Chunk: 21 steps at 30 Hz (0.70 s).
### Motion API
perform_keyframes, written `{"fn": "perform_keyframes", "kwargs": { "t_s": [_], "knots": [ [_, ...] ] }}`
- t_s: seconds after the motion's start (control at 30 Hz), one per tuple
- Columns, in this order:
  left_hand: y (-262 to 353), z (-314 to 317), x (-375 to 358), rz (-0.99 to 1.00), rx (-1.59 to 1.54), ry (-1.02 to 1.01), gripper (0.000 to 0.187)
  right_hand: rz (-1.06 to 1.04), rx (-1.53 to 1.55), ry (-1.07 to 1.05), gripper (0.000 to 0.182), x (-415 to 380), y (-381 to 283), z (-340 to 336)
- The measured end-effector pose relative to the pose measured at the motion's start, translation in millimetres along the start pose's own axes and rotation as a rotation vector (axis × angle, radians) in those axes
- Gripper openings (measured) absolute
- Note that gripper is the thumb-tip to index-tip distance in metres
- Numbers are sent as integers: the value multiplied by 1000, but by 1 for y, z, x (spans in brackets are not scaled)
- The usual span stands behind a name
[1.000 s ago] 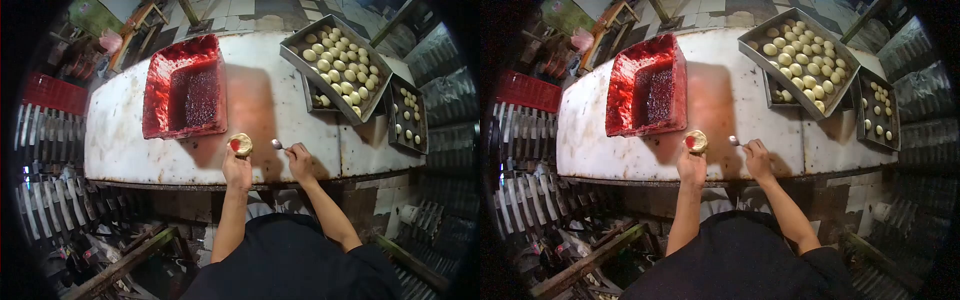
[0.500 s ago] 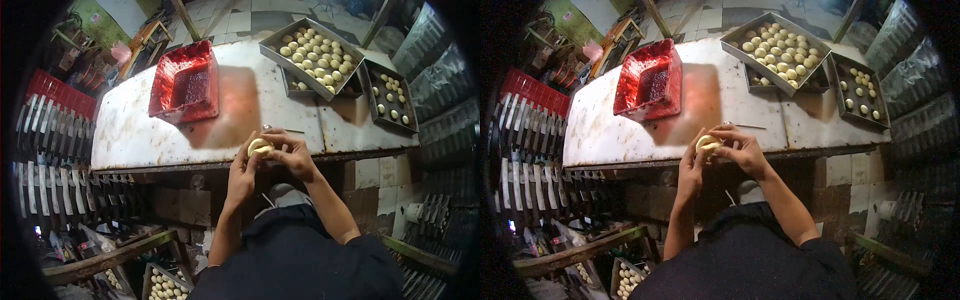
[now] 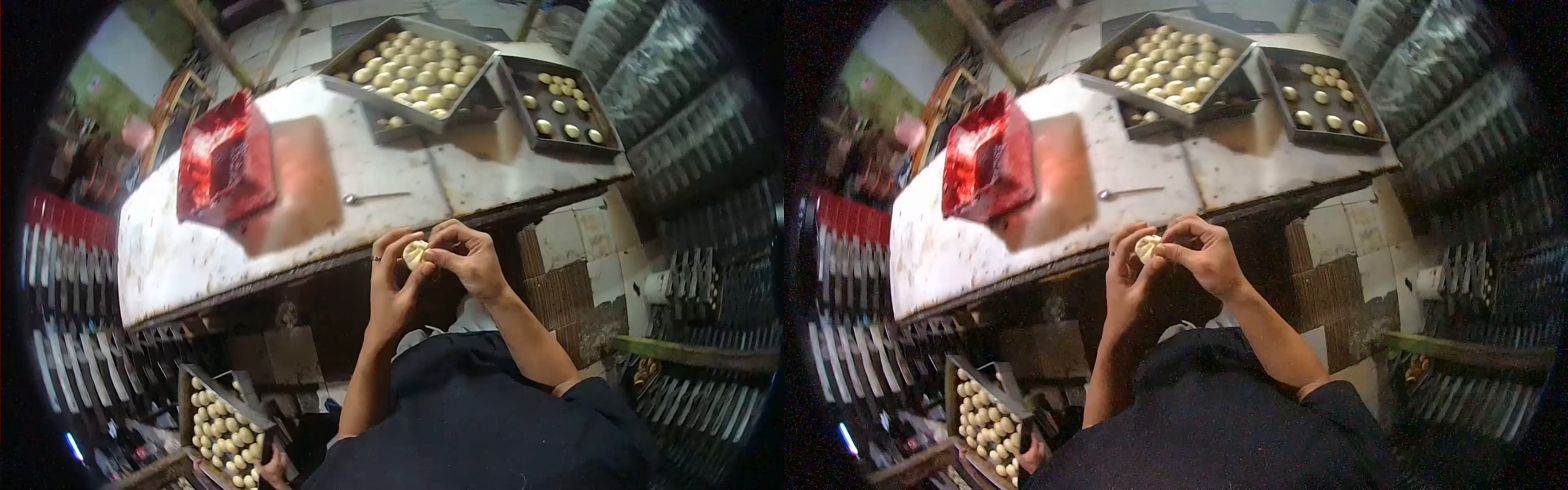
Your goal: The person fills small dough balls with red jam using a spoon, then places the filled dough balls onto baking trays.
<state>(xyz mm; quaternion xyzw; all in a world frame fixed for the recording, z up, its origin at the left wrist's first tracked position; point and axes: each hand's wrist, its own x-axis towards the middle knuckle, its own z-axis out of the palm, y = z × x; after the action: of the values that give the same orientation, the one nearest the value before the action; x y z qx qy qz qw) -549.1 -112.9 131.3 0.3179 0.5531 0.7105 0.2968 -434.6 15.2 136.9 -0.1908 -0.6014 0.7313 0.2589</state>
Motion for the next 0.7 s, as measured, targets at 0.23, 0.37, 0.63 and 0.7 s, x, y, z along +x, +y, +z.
{"fn": "perform_keyframes", "kwargs": {
  "t_s": [0.23,0.37,0.63,0.7],
  "knots": [
    [-37,158,74,-278,79,-170,36,-120,-202,190,16,-18,-34,-157],
    [-62,237,96,10,277,-342,40,-149,-3,356,18,-9,-37,-244],
    [-74,222,159,-333,359,-53,40,-168,-290,74,13,76,-27,-259],
    [-62,216,172,-413,275,-88,42,-44,-208,37,13,99,-23,-257]
  ]
}}
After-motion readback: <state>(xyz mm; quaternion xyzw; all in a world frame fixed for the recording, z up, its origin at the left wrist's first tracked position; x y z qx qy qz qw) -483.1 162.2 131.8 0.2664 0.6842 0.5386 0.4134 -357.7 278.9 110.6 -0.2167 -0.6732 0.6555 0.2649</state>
